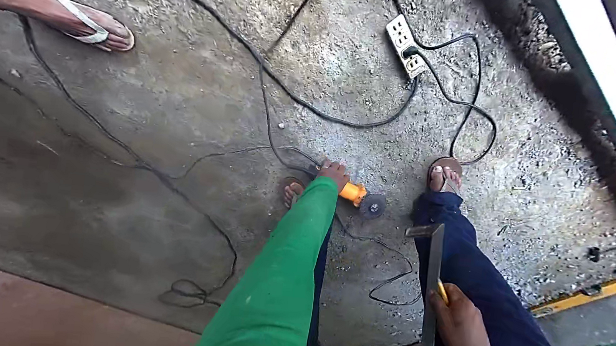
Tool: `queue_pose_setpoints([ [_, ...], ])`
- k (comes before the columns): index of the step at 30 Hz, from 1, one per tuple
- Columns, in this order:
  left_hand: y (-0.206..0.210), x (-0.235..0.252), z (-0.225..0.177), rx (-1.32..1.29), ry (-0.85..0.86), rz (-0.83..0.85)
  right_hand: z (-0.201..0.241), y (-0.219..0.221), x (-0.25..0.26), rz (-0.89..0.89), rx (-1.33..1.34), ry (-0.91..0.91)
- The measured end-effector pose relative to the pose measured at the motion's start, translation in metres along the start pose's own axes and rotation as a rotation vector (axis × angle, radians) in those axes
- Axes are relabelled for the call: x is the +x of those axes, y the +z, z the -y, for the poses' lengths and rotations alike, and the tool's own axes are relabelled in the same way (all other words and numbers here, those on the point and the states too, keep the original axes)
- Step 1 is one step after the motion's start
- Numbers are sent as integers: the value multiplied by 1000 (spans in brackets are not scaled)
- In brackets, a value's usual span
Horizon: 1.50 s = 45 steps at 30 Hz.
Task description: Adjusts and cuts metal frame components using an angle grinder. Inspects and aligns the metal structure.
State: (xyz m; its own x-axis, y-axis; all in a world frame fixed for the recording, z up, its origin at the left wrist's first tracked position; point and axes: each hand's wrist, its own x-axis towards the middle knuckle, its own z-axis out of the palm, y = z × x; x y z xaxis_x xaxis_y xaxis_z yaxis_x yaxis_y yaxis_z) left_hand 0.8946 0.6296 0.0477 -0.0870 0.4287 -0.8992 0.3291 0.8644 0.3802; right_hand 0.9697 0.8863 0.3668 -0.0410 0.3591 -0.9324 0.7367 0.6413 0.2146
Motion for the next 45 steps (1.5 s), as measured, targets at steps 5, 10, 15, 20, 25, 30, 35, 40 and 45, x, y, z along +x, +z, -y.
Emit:
queue_pose_setpoints([
  [5,-22,-81,-5,-414,-328,-43,11,21,3,170,-265,2],
  [10,-93,-218,24,-959,-340,-259,72,58,18,205,-339,-93],
  [15,-152,-391,30,-1428,-103,-875,177,68,-20,163,-364,-198],
  [20,-160,-547,40,-1508,173,-1283,223,35,-88,-2,-195,-215],
  [25,-107,-647,28,-1786,488,-1238,281,-23,-170,-164,-209,-211],
  [30,-61,-685,-1,-2048,353,-1089,366,-54,-235,-223,-249,-456],
  [35,-59,-706,-11,-1978,449,-1196,404,-88,-309,-356,-107,-680],
  [40,-100,-729,-14,-1885,527,-1369,361,-93,-372,-294,33,-980],
  [45,-152,-753,-23,-1964,640,-1418,290,-65,-441,-23,207,-1068],
])
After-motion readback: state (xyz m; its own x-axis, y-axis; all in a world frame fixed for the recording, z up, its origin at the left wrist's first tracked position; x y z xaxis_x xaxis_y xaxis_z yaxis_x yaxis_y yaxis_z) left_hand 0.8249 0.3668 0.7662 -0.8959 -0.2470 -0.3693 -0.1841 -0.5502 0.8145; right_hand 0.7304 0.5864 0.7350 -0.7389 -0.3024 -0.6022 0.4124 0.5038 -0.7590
